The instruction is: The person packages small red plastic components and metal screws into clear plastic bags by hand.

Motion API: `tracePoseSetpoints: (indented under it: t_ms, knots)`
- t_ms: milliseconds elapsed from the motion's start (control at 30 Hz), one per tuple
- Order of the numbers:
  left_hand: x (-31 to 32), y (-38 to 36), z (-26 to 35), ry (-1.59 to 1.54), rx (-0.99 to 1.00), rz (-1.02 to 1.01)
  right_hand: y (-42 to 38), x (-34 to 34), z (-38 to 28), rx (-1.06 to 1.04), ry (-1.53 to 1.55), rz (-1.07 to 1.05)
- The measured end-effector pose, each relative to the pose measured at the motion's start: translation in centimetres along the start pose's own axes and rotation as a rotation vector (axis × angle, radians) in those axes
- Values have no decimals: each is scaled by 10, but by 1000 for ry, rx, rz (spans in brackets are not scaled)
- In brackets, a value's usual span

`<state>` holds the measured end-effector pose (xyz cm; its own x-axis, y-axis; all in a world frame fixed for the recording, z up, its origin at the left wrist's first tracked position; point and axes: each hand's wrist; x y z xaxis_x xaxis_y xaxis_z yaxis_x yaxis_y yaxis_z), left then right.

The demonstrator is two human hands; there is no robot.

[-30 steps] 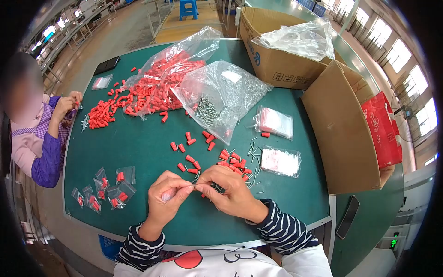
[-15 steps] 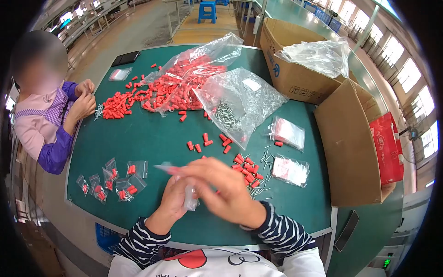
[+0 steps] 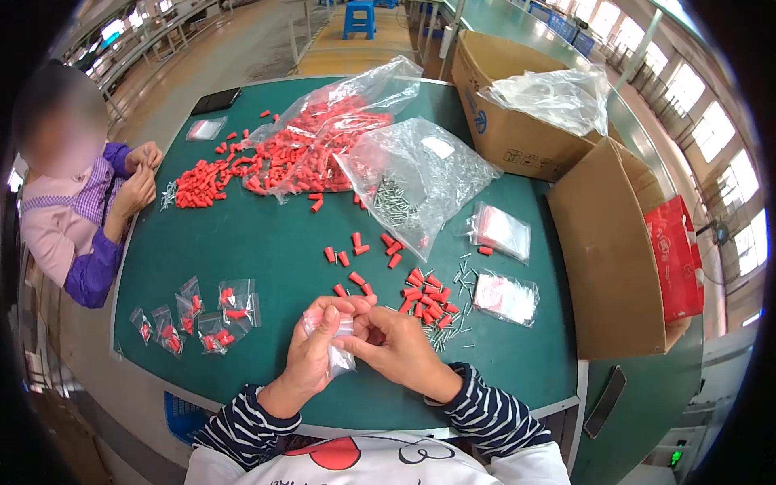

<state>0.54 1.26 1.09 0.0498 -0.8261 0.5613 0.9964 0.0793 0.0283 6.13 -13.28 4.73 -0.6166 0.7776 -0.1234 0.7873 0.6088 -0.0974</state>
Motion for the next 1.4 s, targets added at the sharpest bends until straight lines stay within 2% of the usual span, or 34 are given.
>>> tracePoseSetpoints:
  t_ms: [267,400,500,567,700,867,967,1000,1067,1167,1267,1400]
  knots:
    - [-1,1,0,-74,-26,38,-1,3,11,-203,-102,65]
    - [-2,5,6,-100,-80,191,-3,-8,10,-52,22,65]
    - [-1,5,10,68,-126,266,-5,-16,10,59,180,76]
    - [-7,2,12,142,-210,211,-7,-21,8,79,197,97]
    - [6,1,18,373,-246,162,-9,-30,14,-22,91,49]
    - [-2,3,12,528,-93,86,-9,-38,7,-116,-63,-13]
    - [-5,3,10,610,-2,22,-10,-40,7,-93,-25,-38]
    - [-7,3,10,641,36,-8,-10,-39,5,-122,-16,16]
    - [-8,2,11,762,102,8,-10,-34,0,-180,0,120]
    - [-6,2,11,831,184,48,-11,-36,2,-263,-25,148]
    - [-6,2,10,864,237,70,-11,-42,6,-341,-127,13]
    - [-5,0,9,906,269,56,-12,-36,5,-349,-41,62]
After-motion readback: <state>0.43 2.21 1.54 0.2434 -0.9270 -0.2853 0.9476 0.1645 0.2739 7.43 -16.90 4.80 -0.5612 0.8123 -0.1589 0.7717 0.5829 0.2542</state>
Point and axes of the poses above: each hand's wrist, its own y-axis towards the middle knuckle, its own x-axis out of the palm, z = x × y, and after that the axes turned 7 degrees about y, right-handed
